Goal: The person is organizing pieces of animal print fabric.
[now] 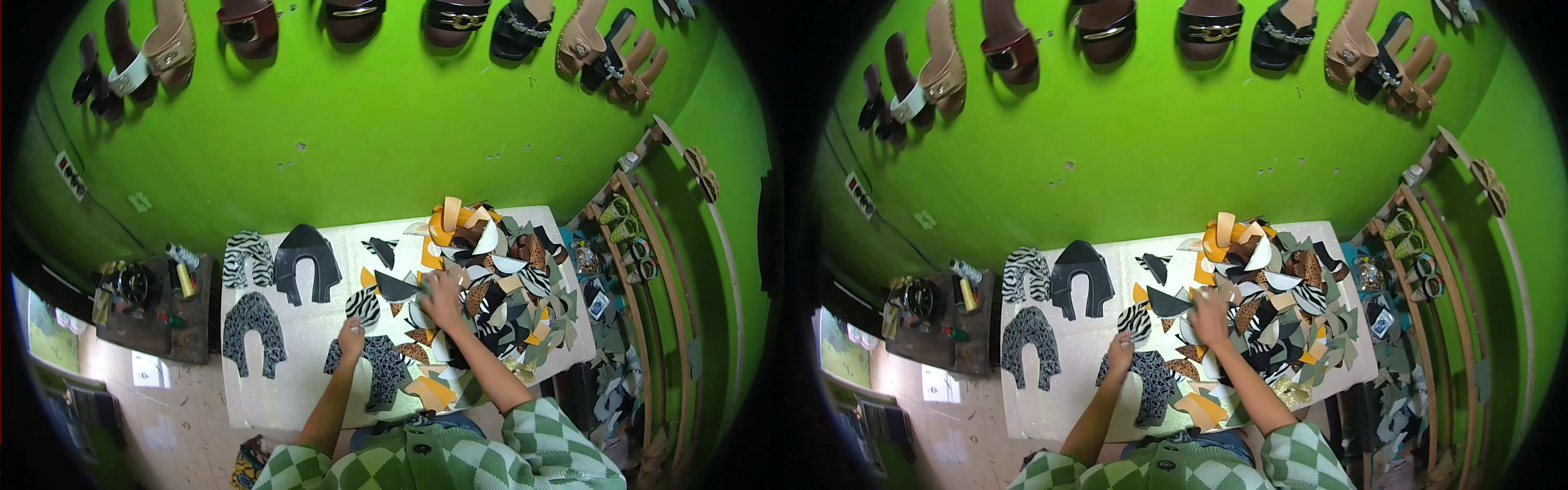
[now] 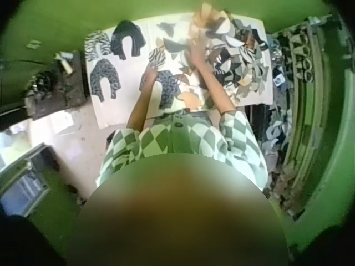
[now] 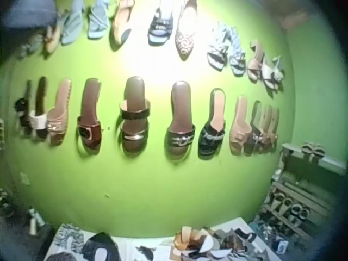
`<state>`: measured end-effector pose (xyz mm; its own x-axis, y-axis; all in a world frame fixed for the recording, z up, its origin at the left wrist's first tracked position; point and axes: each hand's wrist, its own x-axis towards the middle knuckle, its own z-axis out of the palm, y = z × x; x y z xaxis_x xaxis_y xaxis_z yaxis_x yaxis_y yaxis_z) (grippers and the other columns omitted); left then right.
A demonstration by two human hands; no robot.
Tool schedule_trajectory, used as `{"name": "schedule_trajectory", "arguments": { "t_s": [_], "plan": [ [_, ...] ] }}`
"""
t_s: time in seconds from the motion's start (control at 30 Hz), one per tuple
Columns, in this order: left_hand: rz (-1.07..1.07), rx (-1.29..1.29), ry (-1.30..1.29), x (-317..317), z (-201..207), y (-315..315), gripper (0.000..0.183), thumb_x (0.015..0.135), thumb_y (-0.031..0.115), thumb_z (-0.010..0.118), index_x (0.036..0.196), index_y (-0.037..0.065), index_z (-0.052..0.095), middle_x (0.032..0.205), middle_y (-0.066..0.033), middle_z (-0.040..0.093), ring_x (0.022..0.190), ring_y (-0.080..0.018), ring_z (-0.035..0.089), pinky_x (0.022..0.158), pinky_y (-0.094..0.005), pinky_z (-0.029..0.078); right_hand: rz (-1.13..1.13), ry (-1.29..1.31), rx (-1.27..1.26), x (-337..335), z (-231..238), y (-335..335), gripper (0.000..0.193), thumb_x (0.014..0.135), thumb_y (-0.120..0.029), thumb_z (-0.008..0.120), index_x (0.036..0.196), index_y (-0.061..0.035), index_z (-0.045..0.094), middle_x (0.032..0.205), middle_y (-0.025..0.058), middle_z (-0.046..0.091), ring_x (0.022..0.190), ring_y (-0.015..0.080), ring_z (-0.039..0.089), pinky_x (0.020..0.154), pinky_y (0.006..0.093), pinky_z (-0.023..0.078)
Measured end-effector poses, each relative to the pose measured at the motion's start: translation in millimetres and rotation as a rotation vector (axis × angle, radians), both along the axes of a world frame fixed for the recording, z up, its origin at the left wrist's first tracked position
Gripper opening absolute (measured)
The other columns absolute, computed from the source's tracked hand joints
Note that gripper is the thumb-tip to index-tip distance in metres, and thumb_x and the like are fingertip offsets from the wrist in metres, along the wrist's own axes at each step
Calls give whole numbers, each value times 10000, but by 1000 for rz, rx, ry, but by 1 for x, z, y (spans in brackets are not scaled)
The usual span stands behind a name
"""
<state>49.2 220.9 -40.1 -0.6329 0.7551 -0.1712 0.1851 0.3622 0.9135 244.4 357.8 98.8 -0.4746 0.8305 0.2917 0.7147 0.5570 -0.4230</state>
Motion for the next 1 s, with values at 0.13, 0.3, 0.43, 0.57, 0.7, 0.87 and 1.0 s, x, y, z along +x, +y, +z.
{"name": "schedule_trajectory", "arguments": {
  "t_s": [0.13, 0.3, 0.43, 0.57, 0.7, 0.87, 1.0],
  "plan": [
    [-210, -39, 4, 6, 8, -8, 266, 757, 50, 579, 1021, 60, 617, 976, -118, 637, 876, -216, 620, 781, -297, 475, 60, -97, -165, -36, -57, 13, 524, 666, -179, 715, 1145, -97, 520, 1112, 125, 510, 1109, 302, 453, 911, 424, 361],
    [-195, 77, 48, -11, 4, -17, 276, 754, 37, 589, 1030, 48, 609, 1014, -81, 607, 826, -185, 598, 754, -275, 467, -35, -222, -298, -48, -78, 30, 363, 671, -172, 719, 1007, -122, 591, 945, 98, 581, 954, 282, 545, 796, 403, 416],
    [-111, 80, -174, -20, 17, 11, 365, 804, 104, 632, 1140, 19, 520, 999, -92, 584, 844, -142, 557, 753, -257, 459, 166, 167, -511, -41, -79, 44, 285, 657, -183, 742, 869, -39, 619, 695, 92, 566, 635, 218, 549, 602, 309, 449],
    [-139, 127, -317, -13, 22, 50, 462, 813, 112, 641, 1211, -3, 436, 1025, -97, 546, 862, -128, 522, 758, -226, 439, 270, 228, -413, -21, -64, 70, 423, 701, -232, 732, 1049, -35, 592, 957, 145, 564, 847, 250, 556, 754, 316, 447],
    [-340, -20, -69, -10, 3, 74, 571, 773, 165, 687, 1240, -8, 408, 1088, -133, 534, 902, -158, 514, 804, -264, 425, -343, 34, -50, 20, 12, 154, 645, 633, -242, 739, 1188, -73, 456, 1125, 189, 433, 1067, 360, 421, 869, 491, 353],
    [-353, 90, 60, 12, 0, 86, 567, 671, 143, 717, 1173, 15, 488, 1122, -170, 535, 1051, -305, 515, 905, -359, 405, -527, -97, -244, 85, -8, 215, 693, 605, -269, 770, 1207, -123, 459, 1139, 172, 497, 1056, 379, 493, 864, 528, 379],
    [-288, 55, -17, 8, 1, 80, 517, 681, 90, 704, 1154, 29, 505, 1103, -145, 546, 1024, -249, 532, 876, -325, 419, -297, -59, -53, 78, -35, 163, 453, 641, -76, 672, 1075, -91, 540, 991, 158, 554, 916, 343, 547, 784, 426, 431]
  ]
}}
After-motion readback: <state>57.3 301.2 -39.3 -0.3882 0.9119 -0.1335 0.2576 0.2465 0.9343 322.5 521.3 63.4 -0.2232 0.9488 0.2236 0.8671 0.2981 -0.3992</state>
